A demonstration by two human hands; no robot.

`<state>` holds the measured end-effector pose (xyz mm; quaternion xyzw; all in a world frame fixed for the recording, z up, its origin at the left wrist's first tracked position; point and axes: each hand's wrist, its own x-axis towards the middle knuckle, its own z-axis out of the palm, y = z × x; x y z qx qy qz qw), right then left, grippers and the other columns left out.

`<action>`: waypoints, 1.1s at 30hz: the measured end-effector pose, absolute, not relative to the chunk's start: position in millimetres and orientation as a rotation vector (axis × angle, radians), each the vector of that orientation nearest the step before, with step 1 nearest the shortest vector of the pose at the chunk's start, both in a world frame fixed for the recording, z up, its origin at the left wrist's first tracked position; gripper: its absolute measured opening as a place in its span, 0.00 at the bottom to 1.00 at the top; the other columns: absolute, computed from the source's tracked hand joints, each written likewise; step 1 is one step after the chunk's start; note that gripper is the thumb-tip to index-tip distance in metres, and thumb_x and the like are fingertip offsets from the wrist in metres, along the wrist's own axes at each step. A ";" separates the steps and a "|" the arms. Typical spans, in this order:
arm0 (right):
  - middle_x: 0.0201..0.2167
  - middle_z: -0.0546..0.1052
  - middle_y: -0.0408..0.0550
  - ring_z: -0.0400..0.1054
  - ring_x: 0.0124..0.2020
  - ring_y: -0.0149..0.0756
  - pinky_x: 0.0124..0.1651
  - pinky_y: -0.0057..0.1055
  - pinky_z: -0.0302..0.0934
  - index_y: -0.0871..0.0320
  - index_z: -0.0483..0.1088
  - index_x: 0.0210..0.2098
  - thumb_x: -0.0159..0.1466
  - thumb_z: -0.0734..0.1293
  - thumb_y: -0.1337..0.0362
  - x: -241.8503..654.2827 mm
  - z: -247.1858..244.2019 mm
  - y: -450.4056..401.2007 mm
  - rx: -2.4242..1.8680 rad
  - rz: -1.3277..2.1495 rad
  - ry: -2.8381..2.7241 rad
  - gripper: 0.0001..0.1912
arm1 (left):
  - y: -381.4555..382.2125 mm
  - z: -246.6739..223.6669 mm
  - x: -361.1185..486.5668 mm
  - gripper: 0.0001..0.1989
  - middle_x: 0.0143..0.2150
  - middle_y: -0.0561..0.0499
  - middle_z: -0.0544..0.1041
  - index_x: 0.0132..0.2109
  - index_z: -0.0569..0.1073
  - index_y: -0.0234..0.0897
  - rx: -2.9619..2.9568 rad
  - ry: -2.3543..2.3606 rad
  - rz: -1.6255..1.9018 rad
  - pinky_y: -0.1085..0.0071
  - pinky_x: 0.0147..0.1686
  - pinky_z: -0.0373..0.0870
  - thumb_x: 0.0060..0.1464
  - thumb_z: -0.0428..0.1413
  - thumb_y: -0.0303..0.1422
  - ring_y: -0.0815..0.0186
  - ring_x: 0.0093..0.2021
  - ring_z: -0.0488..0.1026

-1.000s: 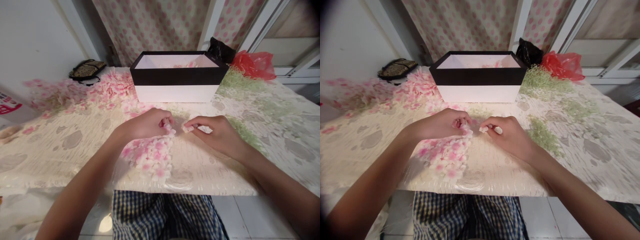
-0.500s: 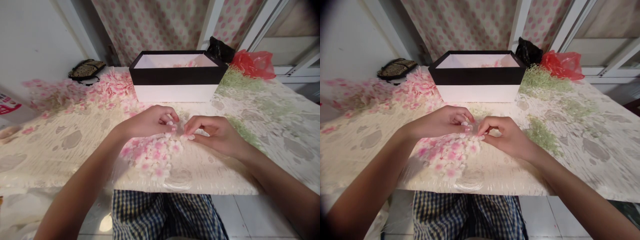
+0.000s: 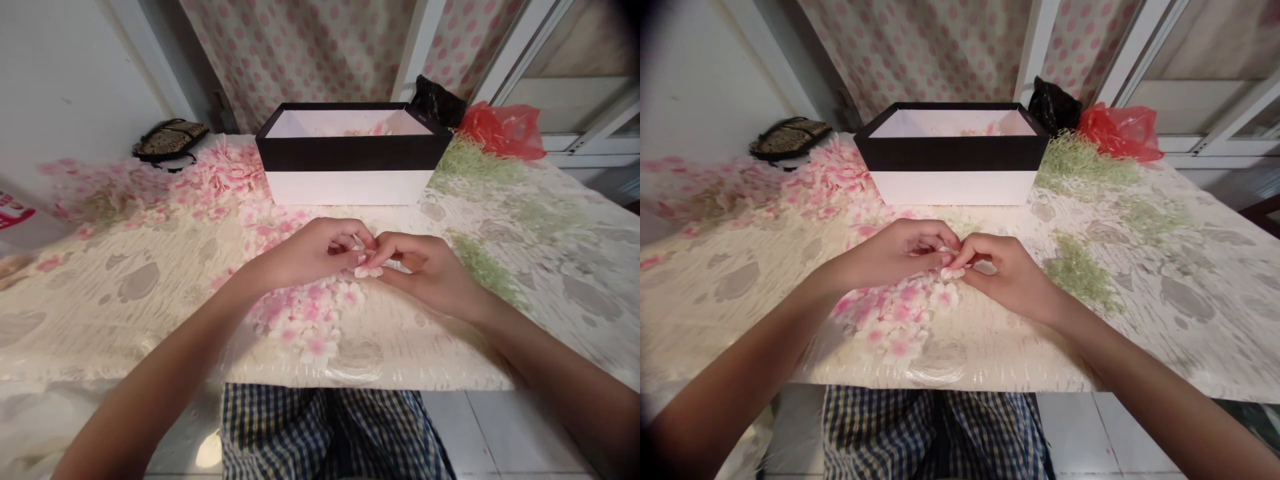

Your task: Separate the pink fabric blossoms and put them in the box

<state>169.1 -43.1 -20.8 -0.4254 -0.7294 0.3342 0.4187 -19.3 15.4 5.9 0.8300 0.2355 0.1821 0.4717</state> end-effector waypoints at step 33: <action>0.27 0.73 0.41 0.69 0.29 0.32 0.29 0.29 0.59 0.56 0.68 0.31 0.57 0.66 0.70 185.4 -20.7 -31.1 -1.315 0.278 -1.429 0.04 | 12.5 -5.7 -12.5 0.10 0.45 0.47 0.73 0.37 0.73 0.34 2.523 0.571 0.557 0.70 0.45 0.66 0.60 0.48 0.28 0.66 0.43 0.71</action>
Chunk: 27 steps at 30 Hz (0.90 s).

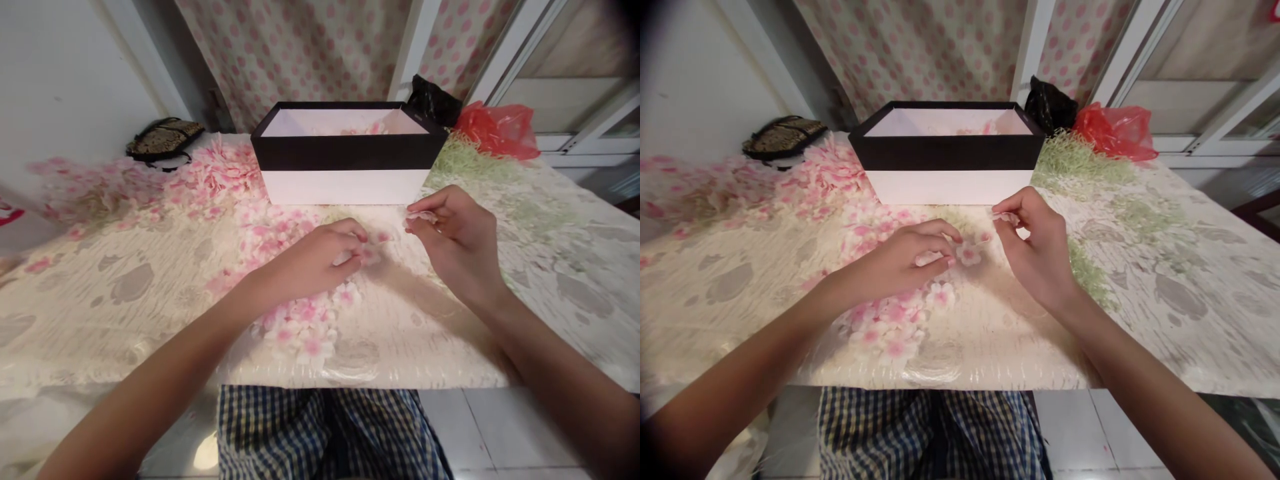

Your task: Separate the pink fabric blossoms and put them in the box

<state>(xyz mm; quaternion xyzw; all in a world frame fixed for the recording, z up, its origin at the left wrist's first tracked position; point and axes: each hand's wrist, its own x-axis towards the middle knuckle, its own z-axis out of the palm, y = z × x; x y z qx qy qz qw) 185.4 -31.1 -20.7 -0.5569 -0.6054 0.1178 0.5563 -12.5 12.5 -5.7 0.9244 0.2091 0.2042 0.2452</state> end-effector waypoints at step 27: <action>0.27 0.71 0.41 0.73 0.22 0.32 0.25 0.30 0.71 0.54 0.66 0.32 0.59 0.66 0.68 176.1 -22.2 -31.6 -1.207 0.812 -1.354 0.03 | 19.5 -18.2 -5.7 0.09 0.39 0.46 0.78 0.41 0.74 0.33 2.550 0.478 0.843 0.65 0.46 0.67 0.60 0.49 0.27 0.64 0.41 0.72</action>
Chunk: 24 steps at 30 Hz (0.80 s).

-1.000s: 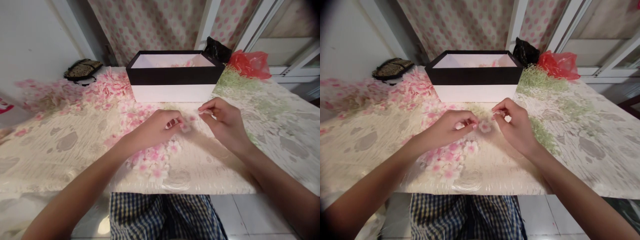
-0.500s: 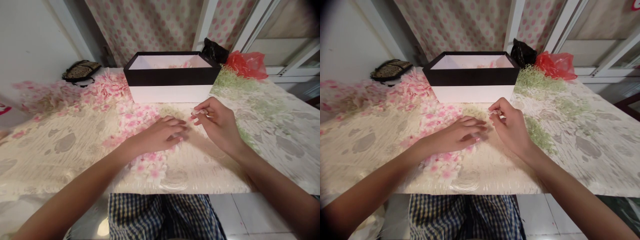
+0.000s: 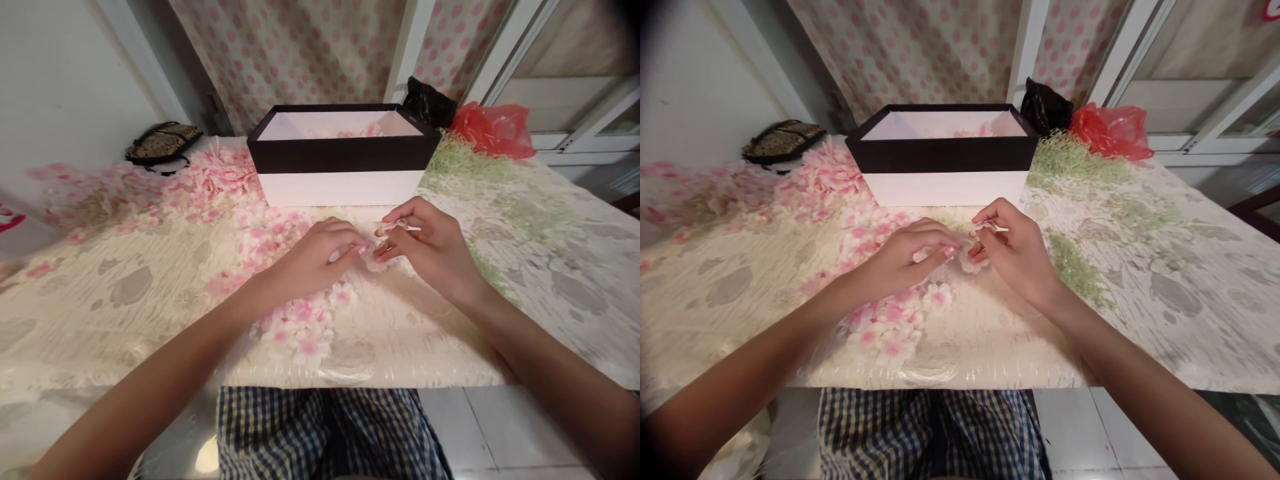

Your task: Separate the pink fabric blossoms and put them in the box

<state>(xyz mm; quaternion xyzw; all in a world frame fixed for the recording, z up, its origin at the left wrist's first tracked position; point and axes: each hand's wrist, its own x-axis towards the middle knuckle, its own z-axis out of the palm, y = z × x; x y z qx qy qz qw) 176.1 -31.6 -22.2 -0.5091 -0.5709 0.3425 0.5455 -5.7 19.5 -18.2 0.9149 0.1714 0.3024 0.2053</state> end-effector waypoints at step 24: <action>0.34 0.78 0.45 0.73 0.38 0.39 0.39 0.37 0.69 0.51 0.69 0.37 0.60 0.62 0.73 177.1 -26.9 -40.5 -1.138 -0.175 -1.669 0.11 | 10.8 -0.8 -7.2 0.04 0.24 0.53 0.72 0.32 0.71 0.32 1.593 0.779 0.520 0.77 0.23 0.64 0.53 0.56 0.28 0.74 0.22 0.68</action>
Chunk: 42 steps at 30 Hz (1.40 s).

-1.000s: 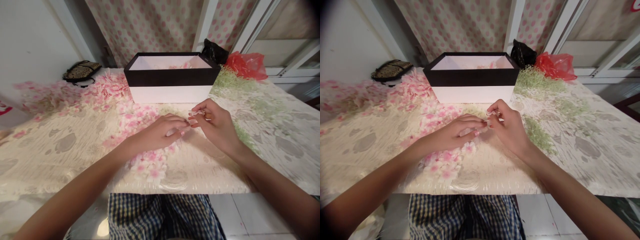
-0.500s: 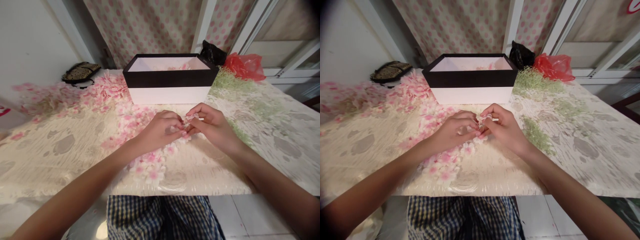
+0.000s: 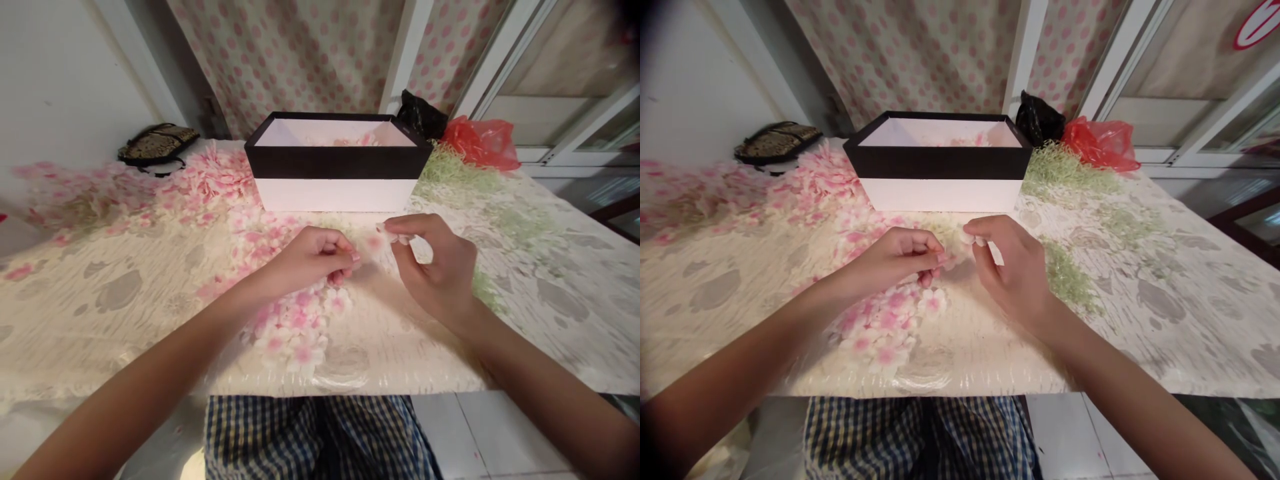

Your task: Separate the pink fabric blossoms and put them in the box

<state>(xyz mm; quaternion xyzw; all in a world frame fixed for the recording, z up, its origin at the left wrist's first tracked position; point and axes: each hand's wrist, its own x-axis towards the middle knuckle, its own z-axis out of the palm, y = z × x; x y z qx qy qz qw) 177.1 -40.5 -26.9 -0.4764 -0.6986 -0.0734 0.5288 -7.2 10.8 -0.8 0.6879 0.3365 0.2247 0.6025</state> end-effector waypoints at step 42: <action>0.41 0.73 0.47 0.71 0.42 0.35 0.43 0.35 0.71 0.52 0.68 0.39 0.58 0.62 0.78 168.6 -30.0 -47.6 -0.779 -0.140 -1.970 0.16 | 10.6 -2.5 -4.4 0.06 0.26 0.54 0.76 0.27 0.75 0.32 1.106 0.626 0.684 0.74 0.33 0.65 0.40 0.65 0.23 0.73 0.28 0.72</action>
